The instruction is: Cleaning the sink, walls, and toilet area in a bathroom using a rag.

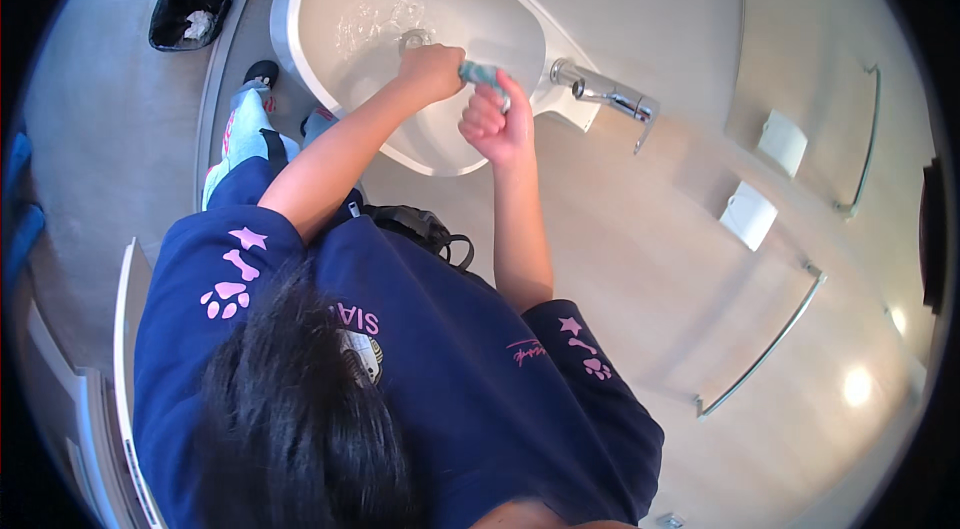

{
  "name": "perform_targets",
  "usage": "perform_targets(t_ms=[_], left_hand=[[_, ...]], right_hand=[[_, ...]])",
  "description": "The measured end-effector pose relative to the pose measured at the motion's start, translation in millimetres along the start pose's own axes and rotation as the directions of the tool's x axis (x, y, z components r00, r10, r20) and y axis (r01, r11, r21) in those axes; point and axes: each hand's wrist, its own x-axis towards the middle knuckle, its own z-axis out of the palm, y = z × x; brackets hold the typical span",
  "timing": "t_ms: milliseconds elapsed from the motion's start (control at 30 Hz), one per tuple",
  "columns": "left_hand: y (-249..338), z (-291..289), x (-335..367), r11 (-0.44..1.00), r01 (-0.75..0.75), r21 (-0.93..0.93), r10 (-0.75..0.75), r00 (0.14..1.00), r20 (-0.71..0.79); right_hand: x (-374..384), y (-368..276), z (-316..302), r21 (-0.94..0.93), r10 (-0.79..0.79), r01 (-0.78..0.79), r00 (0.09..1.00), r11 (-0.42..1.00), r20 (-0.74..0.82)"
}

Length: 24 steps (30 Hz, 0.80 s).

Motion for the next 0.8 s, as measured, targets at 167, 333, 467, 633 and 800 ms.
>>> perform_targets(t_ms=[167, 333, 467, 633, 800], left_hand=[[-9.7, 8.2, 4.1, 0.919, -0.352, 0.176, 0.371, 0.924, -0.088], [1.2, -5.7, -8.7, 0.937, -0.348, -0.013, 0.348, 0.938, -0.01], [-7.1, -4.4, -4.8, 0.91, -0.21, -0.356, 0.232, 0.973, 0.017], [5.6, -14.5, -11.5, 0.317, 0.051, -0.947, 0.138, 0.985, 0.099], [9.0, -32.9, -15.9, -0.351, 0.596, -0.722, 0.588, 0.74, 0.326]], right_hand=[[-13.7, -0.1, -14.9, -0.535, -0.321, 0.13, 0.904, 0.834, -0.281], [-1.2, -11.2, 1.7, -0.799, -0.479, -0.053, 0.776, 0.599, -0.41], [15.8, -17.8, 11.7, -0.916, -0.682, 0.019, 0.673, 0.402, -0.285], [33.0, -24.4, 21.9, -0.475, -0.536, 0.532, 0.832, 0.701, 0.14], [59.7, -40.5, 6.1, -0.288, -0.509, 0.605, 0.789, 0.742, 0.345]])
